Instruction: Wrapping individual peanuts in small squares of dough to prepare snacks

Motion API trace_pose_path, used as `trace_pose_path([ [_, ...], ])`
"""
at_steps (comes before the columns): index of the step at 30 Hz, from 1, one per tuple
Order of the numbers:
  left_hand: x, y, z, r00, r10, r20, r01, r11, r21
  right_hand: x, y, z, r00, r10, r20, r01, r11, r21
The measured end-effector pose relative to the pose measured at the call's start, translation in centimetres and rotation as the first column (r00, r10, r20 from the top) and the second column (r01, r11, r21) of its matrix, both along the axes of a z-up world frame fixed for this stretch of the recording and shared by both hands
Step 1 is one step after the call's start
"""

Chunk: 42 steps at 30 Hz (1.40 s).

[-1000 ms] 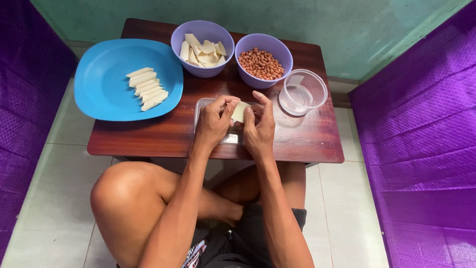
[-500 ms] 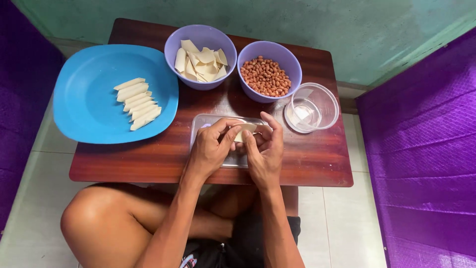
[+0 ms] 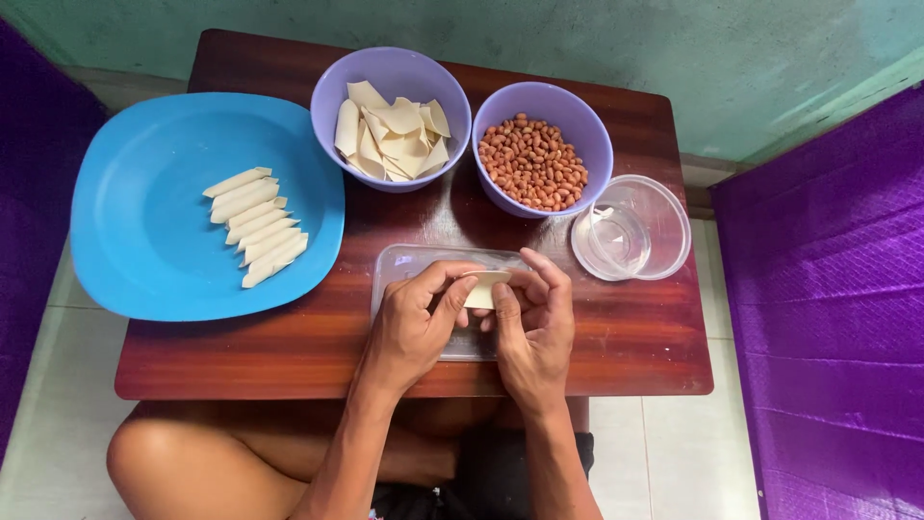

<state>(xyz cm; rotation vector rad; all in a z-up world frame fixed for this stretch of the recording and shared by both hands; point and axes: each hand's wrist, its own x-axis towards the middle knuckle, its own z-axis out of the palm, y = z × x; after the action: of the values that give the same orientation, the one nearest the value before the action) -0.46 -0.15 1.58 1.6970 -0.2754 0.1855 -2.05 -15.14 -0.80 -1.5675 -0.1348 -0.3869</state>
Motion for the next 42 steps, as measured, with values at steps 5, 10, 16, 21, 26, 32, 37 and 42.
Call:
trace_pose_path([
  [5,0.0,-0.2,0.1,1.0,0.016,0.003,-0.015,0.999,-0.03,0.4,0.0,0.6,1.0,-0.014,0.021,0.014,1.0,0.028],
  [10,-0.2,0.8,1.2,1.0,-0.014,0.009,0.014,1.0,0.018,0.9,-1.2,0.6,0.99,0.139,-0.005,-0.138,0.99,0.036],
  [16,1.6,2.6,1.2,0.981,-0.174,0.085,0.156,0.971,0.183,1.2,-0.6,1.6,0.953,0.285,-0.101,-0.289,0.957,-0.021],
  [21,1.5,2.8,0.1,0.985,-0.168,0.051,0.156,0.971,0.18,1.2,-0.8,1.2,0.942,0.288,-0.175,-0.289,0.957,0.019],
  [26,1.8,3.0,0.1,0.992,-0.125,0.022,0.119,0.977,0.178,1.5,-1.1,1.3,0.951,0.265,-0.159,-0.272,0.962,-0.024],
  [32,1.0,2.8,0.7,0.996,-0.081,-0.026,0.084,0.981,0.176,1.2,-0.6,1.3,0.979,0.185,-0.09,-0.2,0.956,-0.213],
  [37,0.7,2.8,1.3,0.996,-0.079,-0.038,0.084,0.984,0.158,1.0,-0.7,1.4,0.986,0.161,-0.052,-0.168,0.961,-0.218],
  [42,1.3,2.9,1.8,0.995,-0.103,-0.007,0.103,0.982,0.157,1.0,-1.1,1.1,0.982,0.186,-0.02,-0.186,0.957,-0.223],
])
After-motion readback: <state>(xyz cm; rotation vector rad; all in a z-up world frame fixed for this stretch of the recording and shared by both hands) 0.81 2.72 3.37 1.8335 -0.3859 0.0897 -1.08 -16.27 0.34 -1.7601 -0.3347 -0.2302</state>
